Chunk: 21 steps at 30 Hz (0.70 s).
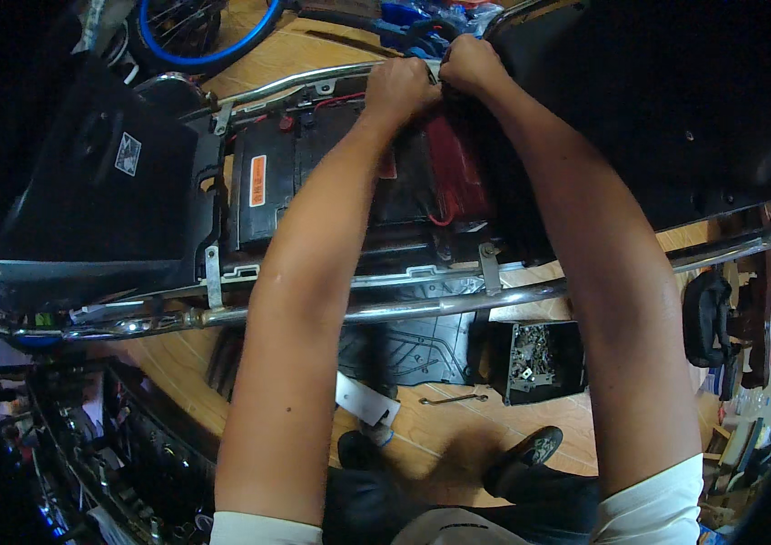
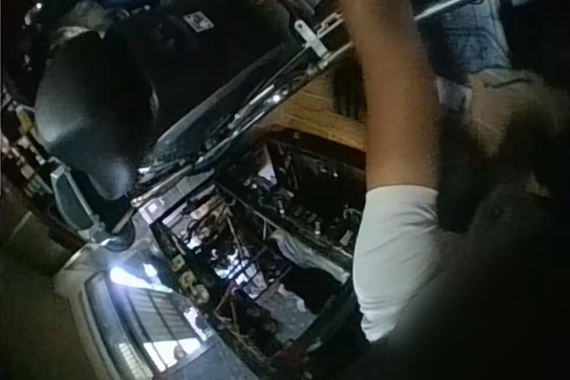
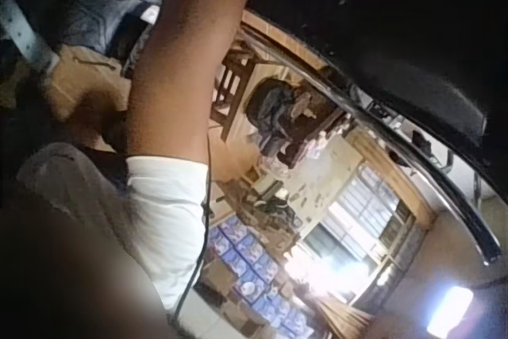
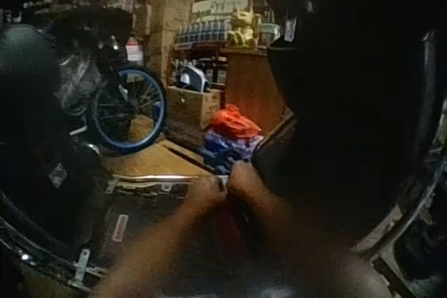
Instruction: The person sits on the floor and searches through a bin of hardware to find screws and washers. They then use a screwdriver to fasten components on the scooter's frame near the battery area.
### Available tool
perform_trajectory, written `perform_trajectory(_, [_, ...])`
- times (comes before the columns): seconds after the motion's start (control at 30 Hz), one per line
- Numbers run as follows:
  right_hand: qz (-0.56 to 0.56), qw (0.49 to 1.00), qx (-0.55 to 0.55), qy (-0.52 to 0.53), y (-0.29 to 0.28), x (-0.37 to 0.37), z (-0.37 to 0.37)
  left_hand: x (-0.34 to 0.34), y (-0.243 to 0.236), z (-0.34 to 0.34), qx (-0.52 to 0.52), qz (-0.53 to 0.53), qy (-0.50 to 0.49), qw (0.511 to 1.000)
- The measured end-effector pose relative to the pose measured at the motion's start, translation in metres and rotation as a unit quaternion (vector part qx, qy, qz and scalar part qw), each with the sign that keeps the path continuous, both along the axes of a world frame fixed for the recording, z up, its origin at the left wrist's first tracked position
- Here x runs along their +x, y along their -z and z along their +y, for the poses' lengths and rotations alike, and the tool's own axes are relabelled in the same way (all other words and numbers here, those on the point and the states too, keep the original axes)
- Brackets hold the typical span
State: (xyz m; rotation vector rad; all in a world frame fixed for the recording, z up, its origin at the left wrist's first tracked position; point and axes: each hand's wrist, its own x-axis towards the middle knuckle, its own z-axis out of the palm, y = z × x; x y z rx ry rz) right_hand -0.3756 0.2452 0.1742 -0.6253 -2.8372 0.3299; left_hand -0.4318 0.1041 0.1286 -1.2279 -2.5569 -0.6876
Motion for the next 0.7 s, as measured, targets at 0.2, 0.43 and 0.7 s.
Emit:
perform_trajectory(0.2, [0.009, 0.999, 0.025, -0.021, -0.001, -0.003, 0.001, 0.009, -0.001, 0.001, 0.046, 0.016, -0.003, 0.999])
perform_trajectory(0.43, [-0.048, 0.998, -0.027, 0.015, -0.011, 0.001, -0.006, 0.011, -0.006, 0.002, 0.036, 0.007, -0.015, 0.999])
perform_trajectory(0.7, [-0.057, 0.996, 0.051, -0.037, -0.019, 0.018, -0.021, 0.010, -0.006, -0.001, 0.004, 0.007, -0.004, 1.000])
